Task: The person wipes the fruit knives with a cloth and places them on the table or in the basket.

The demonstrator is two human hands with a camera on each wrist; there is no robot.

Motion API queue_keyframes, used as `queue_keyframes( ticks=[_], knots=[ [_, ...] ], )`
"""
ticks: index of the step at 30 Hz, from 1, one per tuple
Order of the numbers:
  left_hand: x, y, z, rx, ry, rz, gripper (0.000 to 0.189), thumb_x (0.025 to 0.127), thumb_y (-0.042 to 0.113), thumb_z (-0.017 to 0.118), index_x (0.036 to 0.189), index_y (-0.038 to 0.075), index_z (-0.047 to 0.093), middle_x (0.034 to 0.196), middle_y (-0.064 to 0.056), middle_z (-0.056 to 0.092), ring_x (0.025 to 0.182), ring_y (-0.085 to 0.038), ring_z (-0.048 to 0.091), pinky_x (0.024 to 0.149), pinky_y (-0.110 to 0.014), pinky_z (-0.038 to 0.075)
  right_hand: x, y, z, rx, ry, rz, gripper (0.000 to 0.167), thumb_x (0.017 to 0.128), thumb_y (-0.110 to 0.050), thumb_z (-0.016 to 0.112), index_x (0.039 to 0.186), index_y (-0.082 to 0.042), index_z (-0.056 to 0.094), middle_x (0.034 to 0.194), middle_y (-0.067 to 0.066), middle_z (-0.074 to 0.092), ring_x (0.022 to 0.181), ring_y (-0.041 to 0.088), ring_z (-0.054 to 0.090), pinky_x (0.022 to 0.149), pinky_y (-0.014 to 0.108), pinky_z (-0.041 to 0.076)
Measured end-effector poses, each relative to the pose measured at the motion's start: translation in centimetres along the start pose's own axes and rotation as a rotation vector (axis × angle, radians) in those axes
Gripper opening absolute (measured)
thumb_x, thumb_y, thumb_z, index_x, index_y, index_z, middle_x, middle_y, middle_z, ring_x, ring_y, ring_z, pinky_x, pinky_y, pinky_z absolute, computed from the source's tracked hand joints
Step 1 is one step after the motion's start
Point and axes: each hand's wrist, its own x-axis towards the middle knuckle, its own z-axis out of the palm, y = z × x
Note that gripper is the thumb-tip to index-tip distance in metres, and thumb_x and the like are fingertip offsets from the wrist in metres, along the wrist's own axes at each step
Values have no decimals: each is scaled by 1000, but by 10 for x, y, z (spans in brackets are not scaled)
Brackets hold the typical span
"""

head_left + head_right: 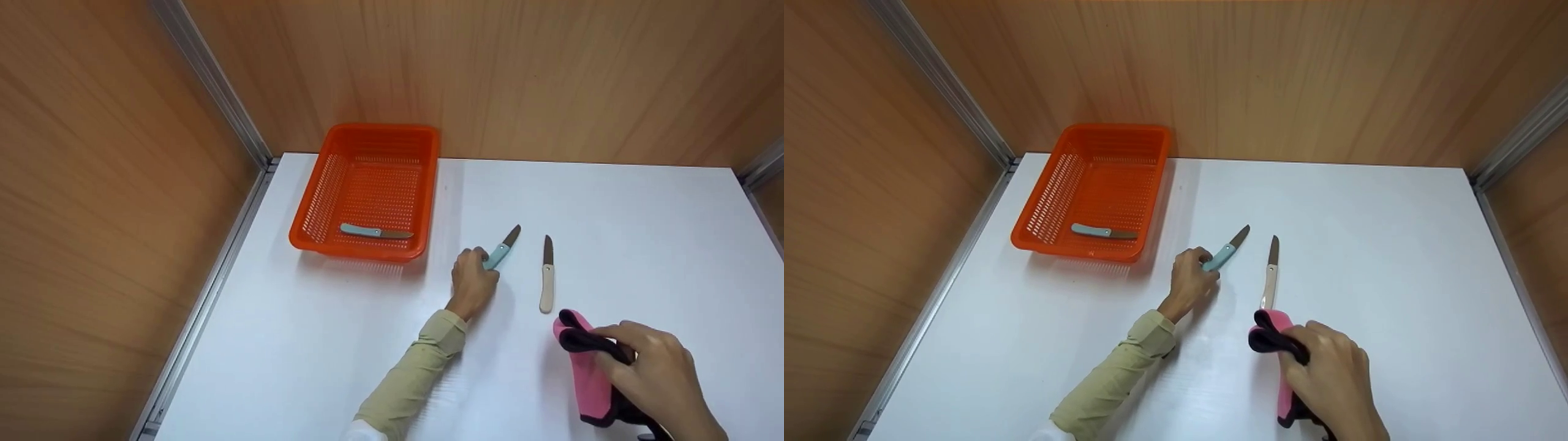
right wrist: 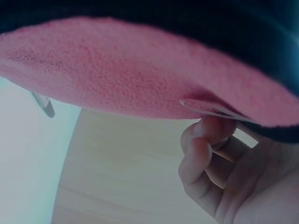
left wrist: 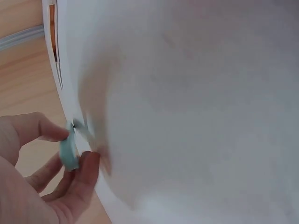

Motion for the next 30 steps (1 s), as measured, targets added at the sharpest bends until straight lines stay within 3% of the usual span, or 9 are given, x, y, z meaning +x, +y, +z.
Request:
queue_keyframes(
  ticks=[4,8,14,18,24,30],
  knots=[
    [3,-3,-5,-226,27,-72,23,69,-1,76,91,3,73,86,-2,66,77,-12,58,70,-21,50,0,1,0,-8,-1,14,27,59,3,72,75,-19,74,55,-16,37,51,5,33,43,22,21],
    [5,-5,-10,-361,50,-170,23,68,0,79,90,6,75,84,0,67,75,-12,57,70,-23,50,-1,2,0,-4,10,9,28,59,3,71,75,-20,74,54,-17,36,51,4,33,43,22,21],
    [7,-11,-17,-501,94,-175,22,68,-3,78,89,2,75,80,-4,69,69,-11,59,65,-24,53,-2,3,1,-1,12,20,28,60,3,69,76,-20,74,54,-17,36,52,4,33,43,22,21],
    [7,-17,-20,-621,104,-215,24,67,-4,77,91,-1,74,80,-6,69,67,-14,62,61,-26,55,-3,4,1,8,14,22,29,60,3,69,76,-21,74,55,-17,36,52,4,33,44,22,21],
    [6,-25,-21,-647,105,-288,27,66,-6,76,92,0,74,85,-11,70,69,-15,61,60,-27,55,-2,3,2,1,-1,37,28,60,4,72,75,-20,74,53,-16,35,51,5,32,43,23,20],
    [7,-28,-23,-637,79,-275,31,66,-10,76,95,-1,73,88,-11,70,74,-16,62,65,-27,56,-1,3,3,3,-7,40,27,60,3,72,75,-19,74,53,-15,35,50,5,32,42,22,20]
  ],
)
